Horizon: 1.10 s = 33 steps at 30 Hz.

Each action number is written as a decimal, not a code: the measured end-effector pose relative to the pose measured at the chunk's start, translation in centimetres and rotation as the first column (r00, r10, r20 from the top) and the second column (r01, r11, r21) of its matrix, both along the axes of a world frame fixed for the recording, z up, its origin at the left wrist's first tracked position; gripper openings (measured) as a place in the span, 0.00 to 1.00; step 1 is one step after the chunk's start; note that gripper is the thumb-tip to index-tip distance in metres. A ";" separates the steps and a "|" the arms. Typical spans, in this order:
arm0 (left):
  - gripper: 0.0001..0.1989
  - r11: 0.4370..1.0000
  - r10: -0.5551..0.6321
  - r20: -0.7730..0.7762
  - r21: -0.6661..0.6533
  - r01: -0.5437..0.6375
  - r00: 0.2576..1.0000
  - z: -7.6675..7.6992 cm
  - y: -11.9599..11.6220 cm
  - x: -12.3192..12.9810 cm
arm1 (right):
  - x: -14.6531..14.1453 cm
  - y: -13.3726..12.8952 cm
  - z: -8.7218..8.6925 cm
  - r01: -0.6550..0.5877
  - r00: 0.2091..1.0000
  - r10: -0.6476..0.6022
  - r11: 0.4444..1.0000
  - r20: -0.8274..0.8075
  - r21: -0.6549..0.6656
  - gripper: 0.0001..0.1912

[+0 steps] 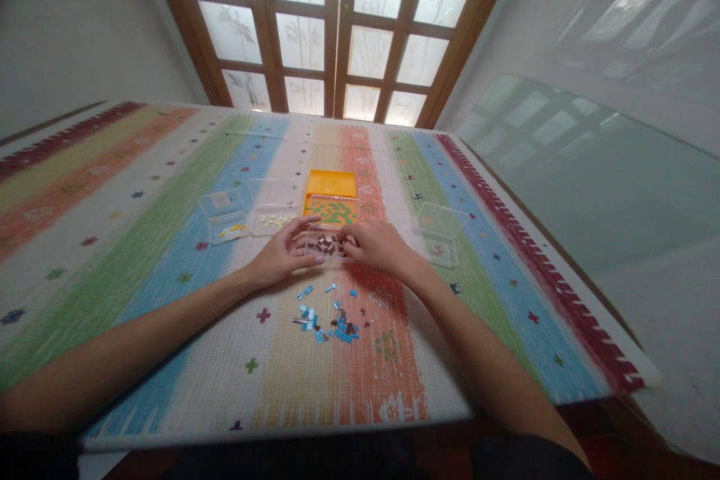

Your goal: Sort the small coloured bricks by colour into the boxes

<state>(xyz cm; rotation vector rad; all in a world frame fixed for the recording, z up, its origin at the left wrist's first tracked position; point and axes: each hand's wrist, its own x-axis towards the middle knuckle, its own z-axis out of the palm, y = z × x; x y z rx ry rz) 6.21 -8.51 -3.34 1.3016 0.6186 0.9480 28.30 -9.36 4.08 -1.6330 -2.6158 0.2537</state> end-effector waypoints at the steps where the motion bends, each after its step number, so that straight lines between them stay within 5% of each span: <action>1: 0.37 1.000 0.007 -0.003 0.005 -0.007 1.000 0.0 0.0 0.0 | -0.1 0.0 0.0 0.004 1.000 -0.004 1.000 -0.002 0.000 0.12; 33: 0.37 0.999 0.003 -0.023 0.051 -0.002 1.000 -0.1 0.0 0.0 | -0.4 0.6 -0.1 0.013 0.999 -0.013 1.000 0.030 0.003 0.11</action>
